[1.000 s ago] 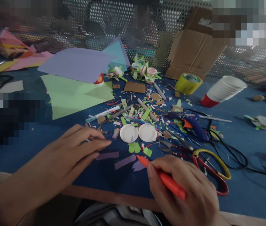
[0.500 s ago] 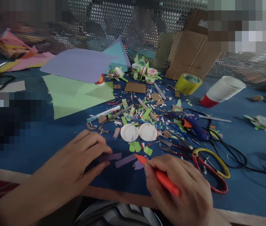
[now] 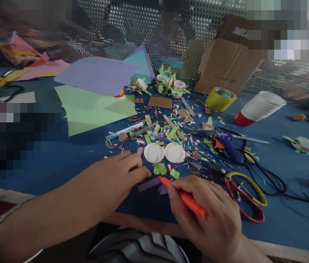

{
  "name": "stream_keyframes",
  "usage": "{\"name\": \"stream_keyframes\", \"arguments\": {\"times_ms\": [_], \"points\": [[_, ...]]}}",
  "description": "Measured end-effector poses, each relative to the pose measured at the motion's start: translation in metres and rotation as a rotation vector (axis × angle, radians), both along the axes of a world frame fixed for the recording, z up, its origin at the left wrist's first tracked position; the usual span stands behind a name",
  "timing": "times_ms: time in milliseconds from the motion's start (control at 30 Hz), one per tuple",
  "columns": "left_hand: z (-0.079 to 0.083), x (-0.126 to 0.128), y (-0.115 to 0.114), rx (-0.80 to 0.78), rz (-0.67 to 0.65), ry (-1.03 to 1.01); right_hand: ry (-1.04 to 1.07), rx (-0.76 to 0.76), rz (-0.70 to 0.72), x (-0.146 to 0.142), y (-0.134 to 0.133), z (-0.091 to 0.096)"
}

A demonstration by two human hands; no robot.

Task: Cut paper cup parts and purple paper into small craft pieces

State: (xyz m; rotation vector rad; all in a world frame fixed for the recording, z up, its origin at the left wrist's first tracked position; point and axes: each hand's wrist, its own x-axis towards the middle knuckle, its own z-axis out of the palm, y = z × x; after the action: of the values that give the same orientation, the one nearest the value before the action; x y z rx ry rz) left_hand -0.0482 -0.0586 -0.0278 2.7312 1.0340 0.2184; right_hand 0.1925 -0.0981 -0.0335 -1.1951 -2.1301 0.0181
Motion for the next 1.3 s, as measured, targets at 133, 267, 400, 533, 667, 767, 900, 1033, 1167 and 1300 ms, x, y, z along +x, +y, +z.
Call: {"name": "stream_keyframes", "arguments": {"times_ms": [133,267,400,533,667,767,900,1033,1167,1300], "points": [[0.007,0.001,0.013,-0.058,-0.102,-0.028,-0.005,0.039,-0.004,0.001,0.000,0.001],[0.008,0.003,0.020,-0.065,-0.109,-0.008,-0.030,0.054,-0.024,0.002,-0.001,0.002],[0.020,0.003,0.024,-0.136,-0.079,0.026,-0.017,0.043,-0.020,0.005,-0.003,0.002],[0.038,-0.009,0.019,-0.204,0.089,-0.177,-0.011,0.045,-0.019,0.008,-0.005,0.001],[0.029,-0.022,-0.003,-0.382,0.360,-0.575,-0.004,0.042,-0.023,0.011,-0.006,0.001],[0.009,-0.019,-0.026,-0.480,0.423,-0.727,-0.028,0.038,-0.003,0.011,-0.006,0.002],[-0.010,-0.004,-0.049,-0.378,0.395,-0.719,-0.086,0.044,-0.033,0.009,-0.006,0.005],[-0.017,0.006,-0.057,-0.208,0.345,-0.628,-0.100,0.028,-0.052,0.008,-0.007,0.005],[-0.022,0.008,-0.060,-0.081,0.344,-0.583,-0.035,0.005,-0.002,0.009,-0.008,0.003],[-0.027,0.008,-0.064,-0.065,0.343,-0.534,0.012,-0.062,0.010,0.007,-0.018,0.001]]}}
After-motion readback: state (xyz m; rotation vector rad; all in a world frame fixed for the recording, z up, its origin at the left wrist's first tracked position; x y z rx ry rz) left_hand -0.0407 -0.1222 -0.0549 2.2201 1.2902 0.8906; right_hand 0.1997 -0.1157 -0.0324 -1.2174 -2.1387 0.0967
